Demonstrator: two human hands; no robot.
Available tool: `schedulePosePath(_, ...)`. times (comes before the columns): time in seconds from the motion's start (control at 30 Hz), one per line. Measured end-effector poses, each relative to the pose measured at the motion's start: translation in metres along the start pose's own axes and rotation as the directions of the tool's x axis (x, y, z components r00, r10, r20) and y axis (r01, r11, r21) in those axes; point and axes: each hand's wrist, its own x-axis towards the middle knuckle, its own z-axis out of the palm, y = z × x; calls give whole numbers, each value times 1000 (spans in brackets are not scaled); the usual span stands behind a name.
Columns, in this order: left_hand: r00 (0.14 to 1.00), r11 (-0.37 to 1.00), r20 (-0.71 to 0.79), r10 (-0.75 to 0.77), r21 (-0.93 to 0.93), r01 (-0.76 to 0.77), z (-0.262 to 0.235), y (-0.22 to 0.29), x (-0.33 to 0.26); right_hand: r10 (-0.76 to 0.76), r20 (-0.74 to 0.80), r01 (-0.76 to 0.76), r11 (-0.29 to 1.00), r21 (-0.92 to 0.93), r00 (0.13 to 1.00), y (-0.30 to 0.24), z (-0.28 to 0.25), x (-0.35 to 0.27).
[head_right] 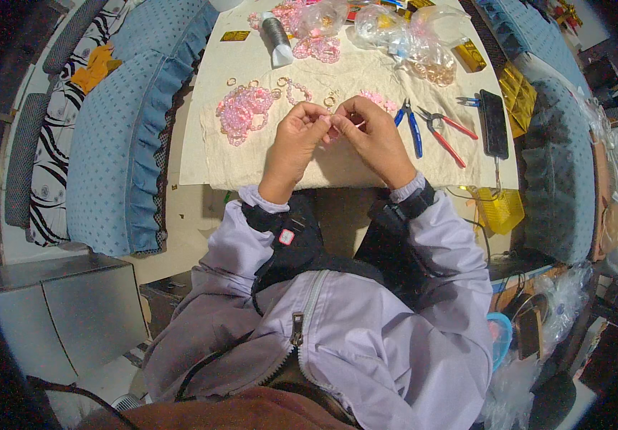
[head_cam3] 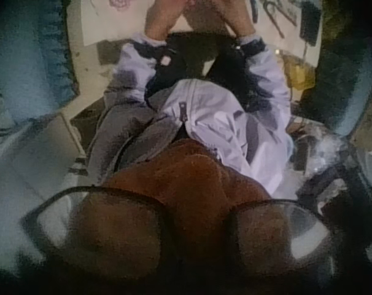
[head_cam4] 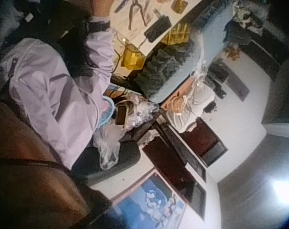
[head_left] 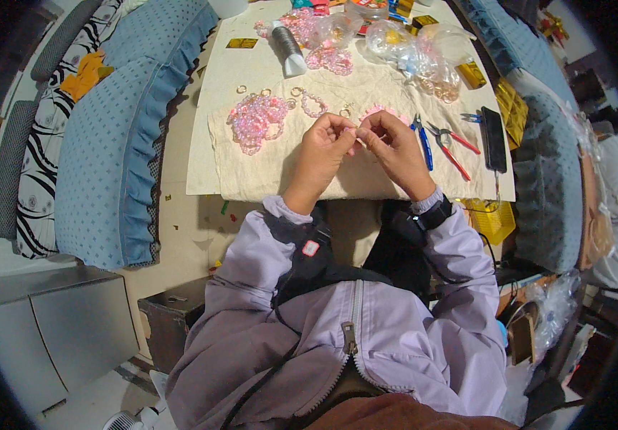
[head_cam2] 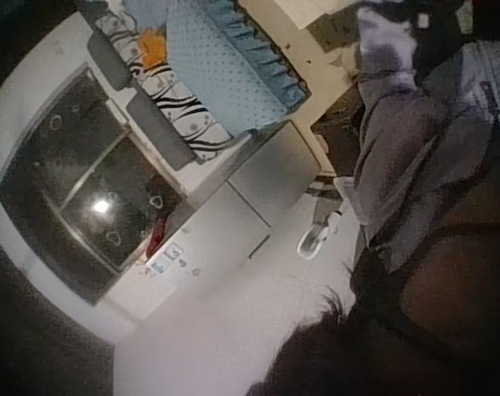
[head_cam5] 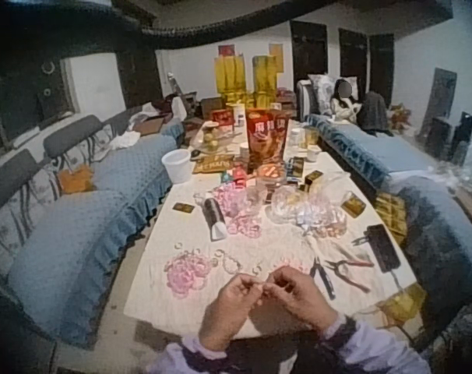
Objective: The person assembles pink beaded keychains at a table, threading beads onto strings and using pliers to attach metal rings and clasps. They repeatedly pick up beads and tools, connect components, and place finished keychains on the table.
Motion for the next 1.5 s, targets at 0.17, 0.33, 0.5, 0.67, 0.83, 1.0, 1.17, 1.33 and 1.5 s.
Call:
schedulePosePath(0.17, 998, 998, -46, 38, 61, -35, 3, -2, 0, -46, -27, 43, 996, -81, 999, 1, 2, 5)
schedulePosePath(0.33, 999, 998, 53, -3, 58, -1, -10, 0, 7, -133, -61, 113, 958, -262, 989, -4, 0, 9)
schedulePosePath(0.5, 999, 948, 18, -28, 319, 21, -31, 7, 27, -238, -96, 194, 922, -334, 967, -4, -3, 17)
schedulePosePath(0.67, 996, 791, 60, 67, 606, -90, -45, 5, 52, -201, -94, 164, 938, -306, 975, -2, -6, 20)
schedulePosePath(0.83, 977, 892, 187, 103, 417, -174, -33, 6, 44, -173, -127, 136, 956, -261, 977, -2, -6, 19)
schedulePosePath(1.0, 956, 991, 275, -105, 105, 78, -19, 16, 28, -178, -154, 144, 967, -212, 972, -6, -4, 17)
schedulePosePath(1.17, 961, 991, 273, 41, 109, -73, -8, 19, 22, -183, -158, 150, 969, -198, 970, -11, -6, 13)
schedulePosePath(1.33, 977, 943, 80, 199, 255, -213, 11, 20, 14, -135, -206, 105, 983, -151, 969, -13, -4, 9)
schedulePosePath(1.5, 931, 826, 22, 364, 455, -333, 20, 14, 10, -23, -232, 19, 1000, -19, 972, -10, 3, 5)
